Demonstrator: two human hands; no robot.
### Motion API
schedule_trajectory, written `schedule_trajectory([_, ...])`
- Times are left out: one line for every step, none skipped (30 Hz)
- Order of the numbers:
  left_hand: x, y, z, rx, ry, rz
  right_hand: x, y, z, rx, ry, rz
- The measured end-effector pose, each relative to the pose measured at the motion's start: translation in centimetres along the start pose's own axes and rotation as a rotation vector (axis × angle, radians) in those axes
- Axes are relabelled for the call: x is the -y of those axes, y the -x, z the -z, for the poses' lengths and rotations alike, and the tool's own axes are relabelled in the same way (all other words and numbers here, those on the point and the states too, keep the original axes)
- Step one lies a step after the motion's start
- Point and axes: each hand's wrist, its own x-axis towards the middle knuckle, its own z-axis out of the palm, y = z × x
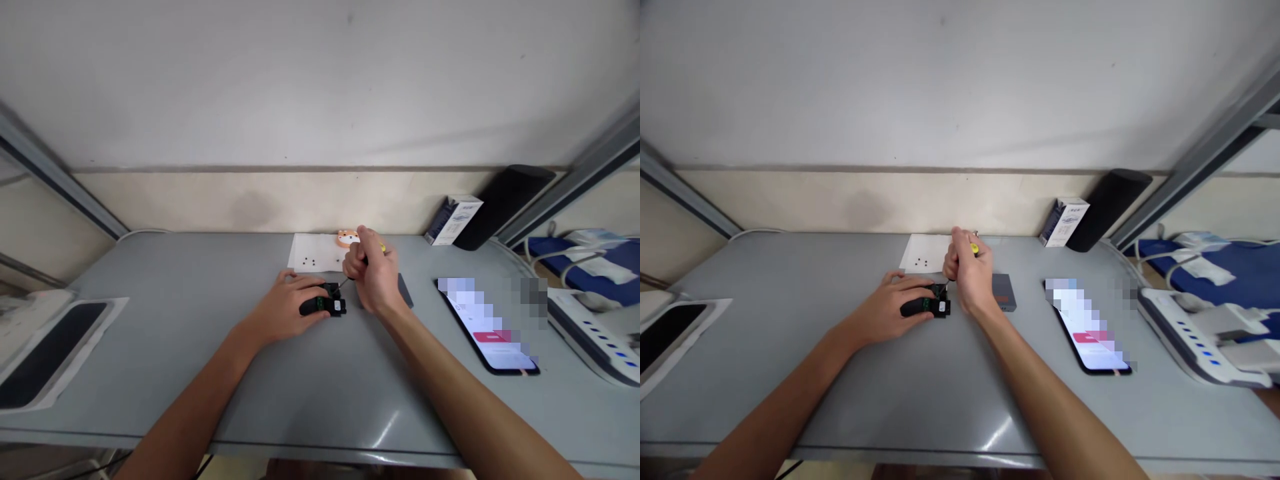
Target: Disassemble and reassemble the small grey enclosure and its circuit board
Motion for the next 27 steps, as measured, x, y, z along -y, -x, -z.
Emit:
schedule_trajectory([0.0,0.0,0.0,0.000,-0.002,0.000,0.0,0.0,-0.1,-0.003,-0.006,-0.004])
schedule_trajectory([0.0,0.0,0.1,0.001,-0.003,0.000,-0.1,0.0,-0.1,-0.004,-0.006,-0.010])
schedule_trajectory([-0.1,0.0,0.1,0.002,-0.003,-0.001,-0.1,0.0,-0.1,-0.006,-0.003,-0.016])
schedule_trajectory([-0.1,0.0,0.2,0.005,-0.001,-0.001,-0.3,0.0,-0.1,-0.009,0.002,-0.021])
schedule_trajectory([-0.2,0.0,0.2,0.007,0.003,0.000,-0.4,0.0,-0.1,-0.014,0.009,-0.025])
schedule_trajectory([-0.2,0.0,0.3,0.010,0.006,0.001,-0.4,0.0,-0.1,-0.018,0.017,-0.028])
schedule_trajectory([-0.3,0.0,0.3,0.012,0.010,0.002,-0.5,-0.1,-0.1,-0.015,0.027,-0.030])
schedule_trajectory([-0.3,0.0,0.3,0.011,0.014,0.005,-0.5,-0.1,-0.1,-0.002,0.032,-0.029])
schedule_trajectory([-0.4,0.0,0.3,0.008,0.017,0.010,-0.4,-0.2,-0.1,0.023,0.028,-0.031])
schedule_trajectory([-0.4,0.0,0.2,0.003,0.022,0.020,-0.3,-0.2,0.0,0.057,0.014,-0.042])
schedule_trajectory([-0.4,-0.1,0.1,-0.003,0.028,0.034,-0.2,-0.3,0.0,0.093,-0.008,-0.062])
schedule_trajectory([-0.4,-0.1,0.0,-0.011,0.036,0.051,-0.1,-0.4,0.1,0.125,-0.031,-0.090])
schedule_trajectory([-0.4,-0.1,-0.1,-0.017,0.044,0.067,0.0,-0.6,0.3,0.151,-0.046,-0.117])
schedule_trajectory([-0.4,-0.1,-0.2,-0.022,0.054,0.082,0.1,-0.7,0.5,0.168,-0.048,-0.136])
schedule_trajectory([-0.4,-0.1,-0.2,-0.026,0.062,0.092,0.1,-0.8,0.7,0.178,-0.043,-0.143])
schedule_trajectory([-0.4,-0.1,-0.3,-0.030,0.070,0.098,0.1,-0.9,0.9,0.184,-0.034,-0.139])
schedule_trajectory([-0.4,-0.1,-0.3,-0.031,0.076,0.100,-0.1,-0.9,1.2,0.188,-0.022,-0.128])
schedule_trajectory([-0.4,-0.1,-0.3,-0.033,0.082,0.097,-0.2,-1.0,1.4,0.187,-0.010,-0.113])
schedule_trajectory([-0.4,-0.1,-0.3,-0.032,0.086,0.089,-0.4,-1.0,1.6,0.179,-0.003,-0.094])
schedule_trajectory([-0.4,-0.1,-0.3,-0.032,0.087,0.076,-0.6,-1.0,1.7,0.166,0.006,-0.073])
schedule_trajectory([-0.4,-0.1,-0.3,-0.032,0.084,0.060,-0.7,-0.9,1.7,0.153,0.013,-0.051])
schedule_trajectory([-0.4,-0.1,-0.3,-0.033,0.079,0.045,-0.7,-0.9,1.7,0.144,0.010,-0.036])
schedule_trajectory([-0.4,0.0,-0.3,-0.035,0.070,0.032,-0.7,-0.8,1.7,0.142,-0.009,-0.036])
schedule_trajectory([-0.3,0.0,-0.3,-0.036,0.060,0.022,-0.6,-0.8,1.6,0.147,-0.039,-0.052])
schedule_trajectory([-0.3,0.0,-0.3,-0.038,0.050,0.014,-0.5,-0.7,1.5,0.159,-0.070,-0.080])
schedule_trajectory([-0.2,0.0,-0.3,-0.040,0.041,0.009,-0.4,-0.7,1.5,0.174,-0.092,-0.108])
schedule_trajectory([-0.1,0.0,-0.3,-0.042,0.034,0.003,-0.2,-0.6,1.6,0.184,-0.100,-0.130])
